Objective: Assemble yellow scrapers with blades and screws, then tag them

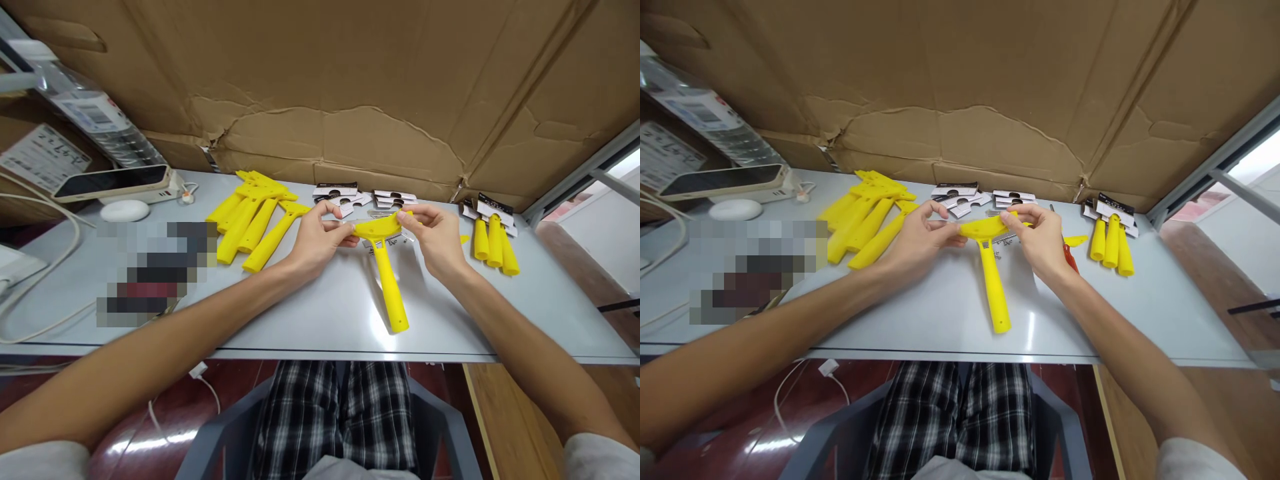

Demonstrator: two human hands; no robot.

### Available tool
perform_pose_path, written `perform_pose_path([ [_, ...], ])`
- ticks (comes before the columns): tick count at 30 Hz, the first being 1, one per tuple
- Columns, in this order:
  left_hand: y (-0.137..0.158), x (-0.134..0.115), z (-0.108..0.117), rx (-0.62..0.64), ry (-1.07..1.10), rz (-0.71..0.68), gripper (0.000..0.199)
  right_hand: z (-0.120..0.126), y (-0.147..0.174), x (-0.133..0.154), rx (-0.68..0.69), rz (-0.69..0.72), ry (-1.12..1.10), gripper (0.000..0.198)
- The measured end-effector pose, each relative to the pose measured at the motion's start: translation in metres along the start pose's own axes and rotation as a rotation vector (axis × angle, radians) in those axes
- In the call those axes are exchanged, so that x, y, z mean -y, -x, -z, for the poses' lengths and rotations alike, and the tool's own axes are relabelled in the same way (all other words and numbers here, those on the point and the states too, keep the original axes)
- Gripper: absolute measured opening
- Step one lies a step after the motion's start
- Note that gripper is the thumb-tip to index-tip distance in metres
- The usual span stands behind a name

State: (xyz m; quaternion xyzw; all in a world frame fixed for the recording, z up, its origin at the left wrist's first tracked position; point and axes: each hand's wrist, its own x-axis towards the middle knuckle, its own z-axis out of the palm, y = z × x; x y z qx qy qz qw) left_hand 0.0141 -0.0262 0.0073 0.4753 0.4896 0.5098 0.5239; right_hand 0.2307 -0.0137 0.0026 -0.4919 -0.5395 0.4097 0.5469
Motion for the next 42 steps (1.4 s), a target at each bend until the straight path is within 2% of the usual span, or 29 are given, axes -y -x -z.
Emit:
perform_pose_path([
  [7,0.0,0.002,0.001,0.023,-0.003,-0.041,0.022,-0.006,0.004,-0.003,-0.056,0.085,0.093,0.048],
  [11,0.0,0.001,0.001,0.032,0.003,-0.045,0.018,-0.008,0.003,-0.003,-0.071,-0.028,0.015,0.052],
  [15,0.001,0.001,0.001,0.047,0.011,-0.061,0.023,-0.009,0.002,-0.004,-0.014,-0.118,-0.026,0.063],
  [21,-0.001,0.003,0.0,0.051,0.025,-0.052,0.015,-0.005,-0.002,-0.003,0.033,-0.197,-0.108,0.092],
  [26,-0.003,0.009,0.0,0.076,0.074,-0.029,0.011,-0.002,-0.008,-0.006,0.036,-0.204,-0.119,0.088],
  [35,-0.01,0.014,0.001,0.155,0.248,-0.017,0.021,-0.003,-0.009,-0.01,-0.015,-0.186,-0.146,0.078],
  [39,-0.007,0.012,0.002,0.155,0.195,-0.075,0.05,-0.005,-0.007,-0.009,-0.036,-0.175,-0.155,0.076],
  [42,-0.008,0.014,0.002,0.148,0.177,-0.06,0.05,-0.007,-0.005,-0.012,-0.02,-0.165,-0.142,0.075],
])
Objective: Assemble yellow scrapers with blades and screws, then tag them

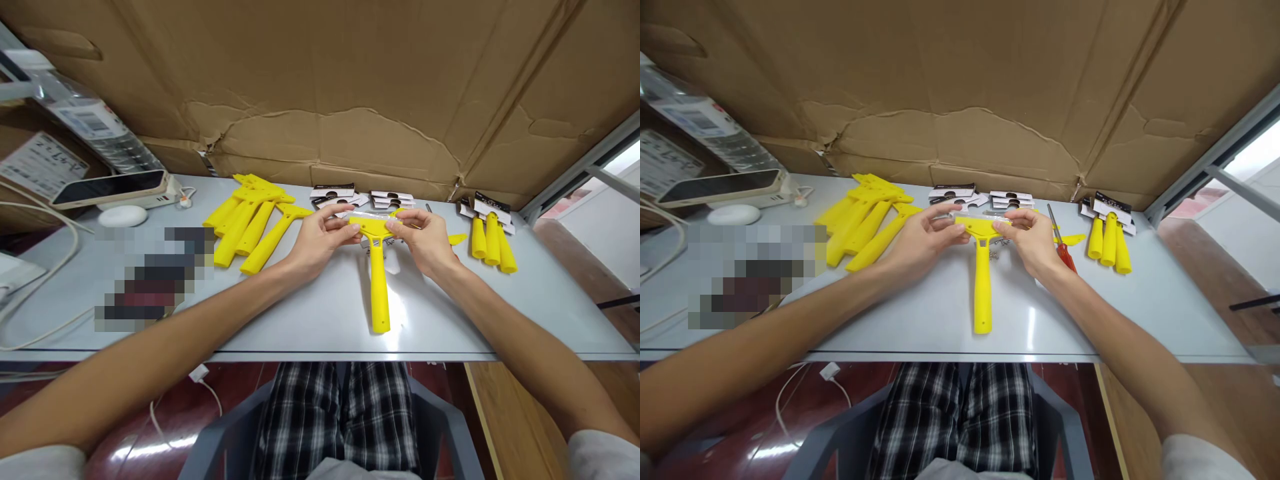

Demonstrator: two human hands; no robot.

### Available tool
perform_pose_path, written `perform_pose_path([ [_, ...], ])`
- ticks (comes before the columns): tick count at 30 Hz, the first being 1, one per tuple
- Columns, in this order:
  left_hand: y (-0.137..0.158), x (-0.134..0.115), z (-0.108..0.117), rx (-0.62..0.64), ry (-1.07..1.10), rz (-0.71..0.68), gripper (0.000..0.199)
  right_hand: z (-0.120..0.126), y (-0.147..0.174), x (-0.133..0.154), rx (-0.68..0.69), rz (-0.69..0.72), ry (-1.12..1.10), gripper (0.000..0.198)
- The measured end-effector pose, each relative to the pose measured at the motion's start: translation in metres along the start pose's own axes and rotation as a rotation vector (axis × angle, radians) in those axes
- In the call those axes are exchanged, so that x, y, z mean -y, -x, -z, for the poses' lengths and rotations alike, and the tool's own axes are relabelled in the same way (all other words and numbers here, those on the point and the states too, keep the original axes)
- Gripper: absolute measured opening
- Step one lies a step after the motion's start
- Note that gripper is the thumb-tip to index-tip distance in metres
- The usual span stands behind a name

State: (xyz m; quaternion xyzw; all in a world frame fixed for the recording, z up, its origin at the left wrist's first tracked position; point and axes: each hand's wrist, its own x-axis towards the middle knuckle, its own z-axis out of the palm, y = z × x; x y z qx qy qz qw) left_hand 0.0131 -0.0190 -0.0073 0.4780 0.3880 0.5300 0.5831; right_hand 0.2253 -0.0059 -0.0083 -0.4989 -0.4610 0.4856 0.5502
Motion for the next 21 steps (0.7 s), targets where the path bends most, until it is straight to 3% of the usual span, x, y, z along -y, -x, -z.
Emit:
perform_pose_path([
  [10,-0.0045,0.0023,0.0019,-0.039,0.067,0.025,0.033,0.0013,-0.0005,0.0011,0.077,-0.043,-0.015,0.078],
  [21,-0.0003,0.0009,-0.0008,-0.077,-0.031,0.052,0.034,-0.0024,0.006,0.0001,0.111,-0.014,0.069,0.072],
])
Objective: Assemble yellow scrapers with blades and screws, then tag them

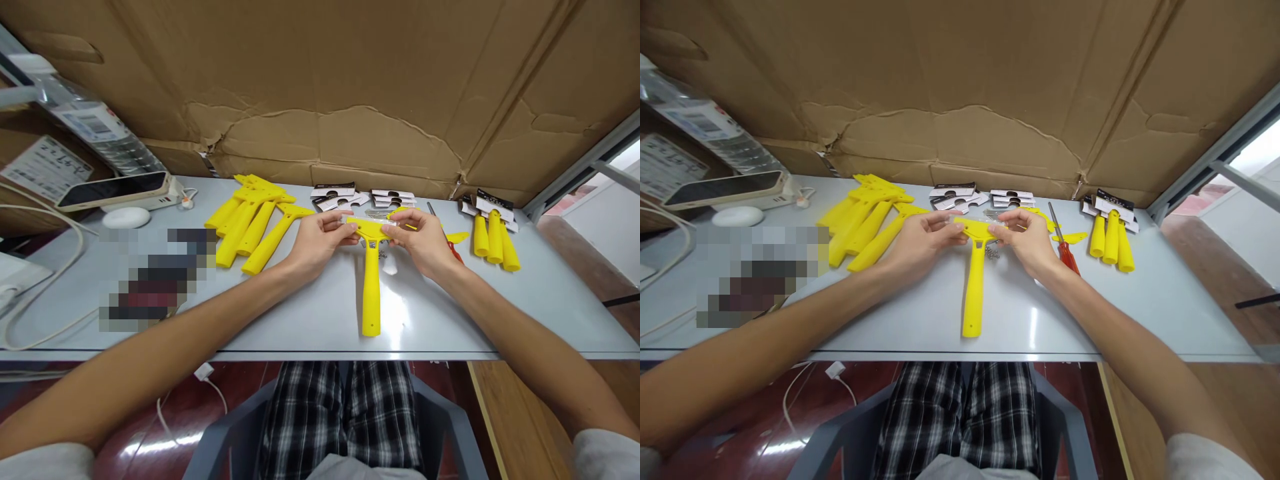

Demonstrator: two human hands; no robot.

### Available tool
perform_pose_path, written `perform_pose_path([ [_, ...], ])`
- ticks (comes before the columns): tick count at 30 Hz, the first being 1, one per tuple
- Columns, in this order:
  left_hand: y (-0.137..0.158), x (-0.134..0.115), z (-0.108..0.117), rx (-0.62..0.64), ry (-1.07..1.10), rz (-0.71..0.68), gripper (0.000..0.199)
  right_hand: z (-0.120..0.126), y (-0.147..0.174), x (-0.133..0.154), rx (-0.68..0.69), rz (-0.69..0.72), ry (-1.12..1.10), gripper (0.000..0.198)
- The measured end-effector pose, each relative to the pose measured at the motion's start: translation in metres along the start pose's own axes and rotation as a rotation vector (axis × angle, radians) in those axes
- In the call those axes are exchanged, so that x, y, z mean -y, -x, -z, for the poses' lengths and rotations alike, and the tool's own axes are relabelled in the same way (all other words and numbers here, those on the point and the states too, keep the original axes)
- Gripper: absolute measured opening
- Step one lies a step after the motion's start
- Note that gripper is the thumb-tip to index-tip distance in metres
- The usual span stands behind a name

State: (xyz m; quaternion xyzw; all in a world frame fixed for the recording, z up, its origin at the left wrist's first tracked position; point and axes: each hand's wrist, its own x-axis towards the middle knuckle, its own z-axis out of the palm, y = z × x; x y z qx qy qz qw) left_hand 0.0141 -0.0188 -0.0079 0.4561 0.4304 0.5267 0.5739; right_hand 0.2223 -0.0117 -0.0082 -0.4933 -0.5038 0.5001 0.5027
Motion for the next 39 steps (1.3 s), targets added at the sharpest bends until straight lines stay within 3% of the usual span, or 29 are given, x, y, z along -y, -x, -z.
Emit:
perform_pose_path([
  [5,0.001,-0.004,-0.001,-0.035,-0.022,0.02,0.036,0.003,-0.001,0.006,0.097,-0.102,-0.078,0.068],
  [8,0.003,-0.006,-0.002,-0.038,-0.029,0.018,0.048,0.005,-0.001,0.007,0.118,-0.142,-0.09,0.068],
  [11,0.004,-0.008,-0.003,-0.039,-0.038,0.006,0.054,0.006,-0.001,0.007,0.113,-0.127,-0.087,0.073],
  [16,0.004,-0.008,-0.003,-0.037,-0.053,0.041,0.048,0.005,0.0,0.01,0.091,-0.107,-0.07,0.077],
  [32,0.0,0.002,-0.002,0.006,0.018,0.053,0.053,0.006,0.0,0.01,0.076,-0.102,-0.054,0.071],
  [37,-0.005,0.004,0.001,0.044,0.049,0.217,0.01,0.005,0.001,0.011,0.06,-0.083,-0.056,0.072],
  [39,-0.006,0.005,0.002,0.058,0.032,0.252,0.016,0.005,0.001,0.011,0.06,-0.084,-0.054,0.072],
])
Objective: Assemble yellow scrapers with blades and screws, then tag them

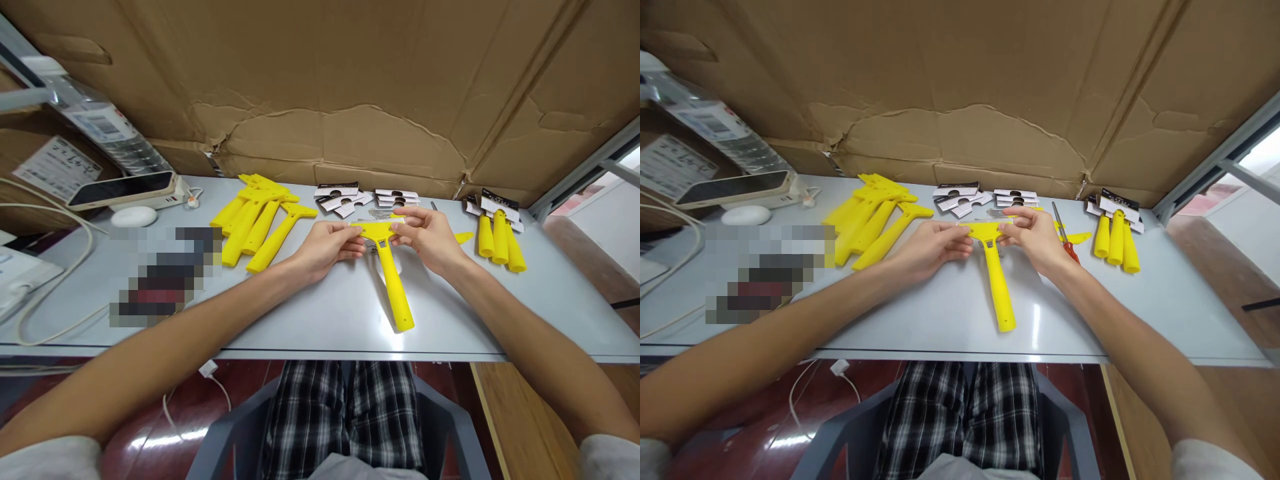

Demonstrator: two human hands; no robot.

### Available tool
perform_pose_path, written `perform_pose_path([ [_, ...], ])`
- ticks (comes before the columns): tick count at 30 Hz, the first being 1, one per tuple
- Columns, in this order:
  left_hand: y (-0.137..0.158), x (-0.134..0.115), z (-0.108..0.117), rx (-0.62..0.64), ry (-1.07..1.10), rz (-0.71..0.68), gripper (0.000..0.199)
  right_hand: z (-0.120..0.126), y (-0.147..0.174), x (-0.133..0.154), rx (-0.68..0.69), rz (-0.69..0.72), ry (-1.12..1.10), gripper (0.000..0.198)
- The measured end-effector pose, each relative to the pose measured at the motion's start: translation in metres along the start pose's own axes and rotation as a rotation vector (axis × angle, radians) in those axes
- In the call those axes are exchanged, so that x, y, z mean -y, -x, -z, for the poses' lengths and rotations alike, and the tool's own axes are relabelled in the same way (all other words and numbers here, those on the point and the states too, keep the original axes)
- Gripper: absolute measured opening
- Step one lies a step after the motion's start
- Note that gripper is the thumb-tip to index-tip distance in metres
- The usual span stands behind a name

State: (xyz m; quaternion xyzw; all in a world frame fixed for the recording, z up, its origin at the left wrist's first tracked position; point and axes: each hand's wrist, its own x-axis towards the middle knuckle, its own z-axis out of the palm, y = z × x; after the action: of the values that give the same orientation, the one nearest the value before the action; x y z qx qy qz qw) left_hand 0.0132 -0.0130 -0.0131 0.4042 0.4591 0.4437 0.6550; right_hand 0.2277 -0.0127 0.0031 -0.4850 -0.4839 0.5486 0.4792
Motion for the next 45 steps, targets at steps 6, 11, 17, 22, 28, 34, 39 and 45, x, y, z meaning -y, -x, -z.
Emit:
perform_pose_path([
  [6,0.003,-0.001,-0.002,-0.046,0.0,-0.074,0.016,0.002,-0.004,-0.002,0.053,-0.079,0.055,0.059],
  [11,0.006,-0.002,-0.004,-0.052,-0.023,-0.137,0.017,0.003,-0.004,-0.004,0.132,-0.209,0.113,0.054],
  [17,0.005,-0.001,-0.005,-0.068,0.032,-0.089,0.016,0.0,-0.001,-0.003,0.129,-0.205,-0.019,0.048],
  [22,0.014,0.004,-0.013,0.094,0.127,0.006,0.019,-0.007,0.002,-0.01,0.147,-0.181,-0.12,0.041],
  [28,0.024,0.005,-0.021,0.131,0.091,0.064,0.02,-0.017,0.008,-0.019,0.207,-0.214,-0.124,0.036],
  [34,0.025,-0.006,-0.018,0.081,-0.062,0.111,0.018,-0.004,0.004,-0.011,0.392,-0.285,0.172,0.043],
  [39,0.019,-0.018,-0.01,0.067,-0.163,0.055,0.016,0.03,-0.013,0.008,0.177,0.093,0.686,0.046],
  [45,0.015,-0.026,-0.008,0.079,-0.276,0.095,0.021,0.059,-0.029,0.007,0.195,0.332,1.232,0.027],
])
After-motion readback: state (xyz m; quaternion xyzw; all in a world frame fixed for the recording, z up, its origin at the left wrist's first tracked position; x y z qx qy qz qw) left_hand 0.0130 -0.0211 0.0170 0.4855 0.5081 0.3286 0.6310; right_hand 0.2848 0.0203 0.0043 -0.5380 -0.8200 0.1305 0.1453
